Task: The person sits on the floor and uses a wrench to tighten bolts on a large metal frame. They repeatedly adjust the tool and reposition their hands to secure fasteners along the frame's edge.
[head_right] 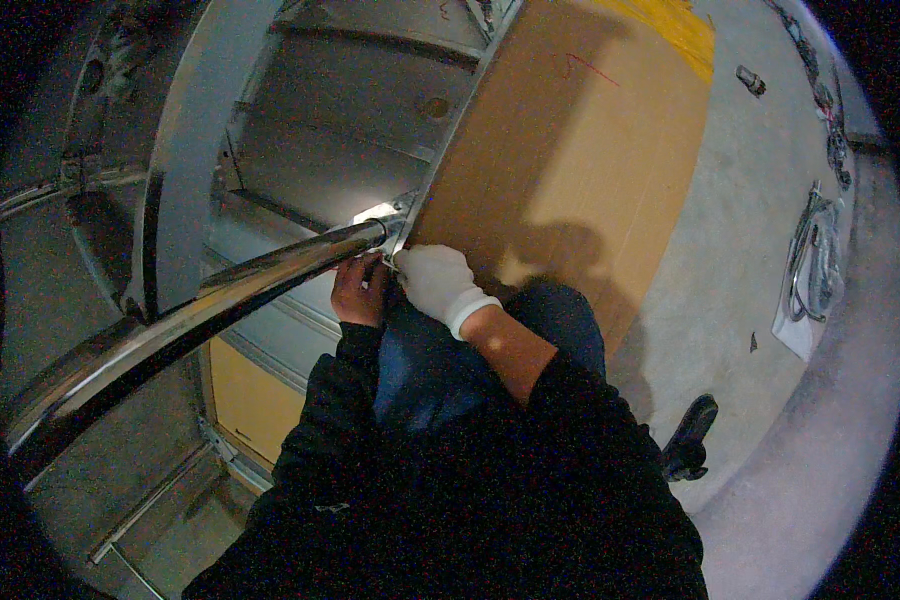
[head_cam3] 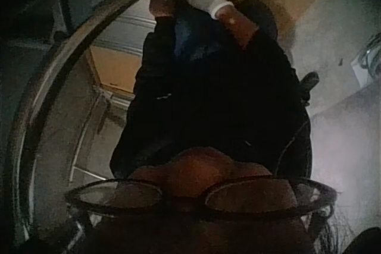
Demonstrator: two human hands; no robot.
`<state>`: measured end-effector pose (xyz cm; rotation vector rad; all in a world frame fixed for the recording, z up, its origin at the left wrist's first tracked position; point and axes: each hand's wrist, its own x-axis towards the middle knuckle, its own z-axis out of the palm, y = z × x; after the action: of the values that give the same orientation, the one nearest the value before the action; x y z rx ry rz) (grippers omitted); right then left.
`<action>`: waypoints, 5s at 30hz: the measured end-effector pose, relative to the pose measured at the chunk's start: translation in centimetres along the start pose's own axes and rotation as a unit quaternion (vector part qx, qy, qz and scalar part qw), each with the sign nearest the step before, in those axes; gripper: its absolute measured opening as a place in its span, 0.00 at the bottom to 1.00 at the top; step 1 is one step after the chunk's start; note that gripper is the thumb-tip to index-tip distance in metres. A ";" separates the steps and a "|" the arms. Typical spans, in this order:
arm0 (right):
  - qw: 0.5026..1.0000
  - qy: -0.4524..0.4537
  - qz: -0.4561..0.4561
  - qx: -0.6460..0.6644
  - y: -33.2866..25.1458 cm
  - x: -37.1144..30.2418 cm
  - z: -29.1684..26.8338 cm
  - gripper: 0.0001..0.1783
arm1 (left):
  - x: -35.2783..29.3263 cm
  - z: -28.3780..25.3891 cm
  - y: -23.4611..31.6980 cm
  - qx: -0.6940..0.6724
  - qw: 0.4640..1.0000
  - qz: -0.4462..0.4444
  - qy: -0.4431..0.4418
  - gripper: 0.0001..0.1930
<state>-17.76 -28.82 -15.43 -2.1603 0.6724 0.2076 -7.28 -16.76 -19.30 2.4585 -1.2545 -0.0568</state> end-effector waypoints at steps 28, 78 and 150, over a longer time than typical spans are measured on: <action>0.999 0.016 0.028 0.001 -1.1 0.4 0.5 0.09 | -0.1 1.1 -1.3 -0.034 0.998 0.024 0.039 0.09; 0.986 0.142 0.062 0.068 -2.0 5.8 -0.7 0.10 | 1.6 -0.4 2.5 -0.190 0.937 -0.292 0.032 0.11; 0.957 0.020 -0.213 -0.194 0.2 5.4 -3.6 0.09 | -0.1 0.1 0.5 -0.130 0.981 -0.140 -0.013 0.11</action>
<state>-13.67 -33.79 -15.32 -2.6335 0.1779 0.0657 -7.80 -16.96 -19.21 2.3901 -0.8402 -0.3091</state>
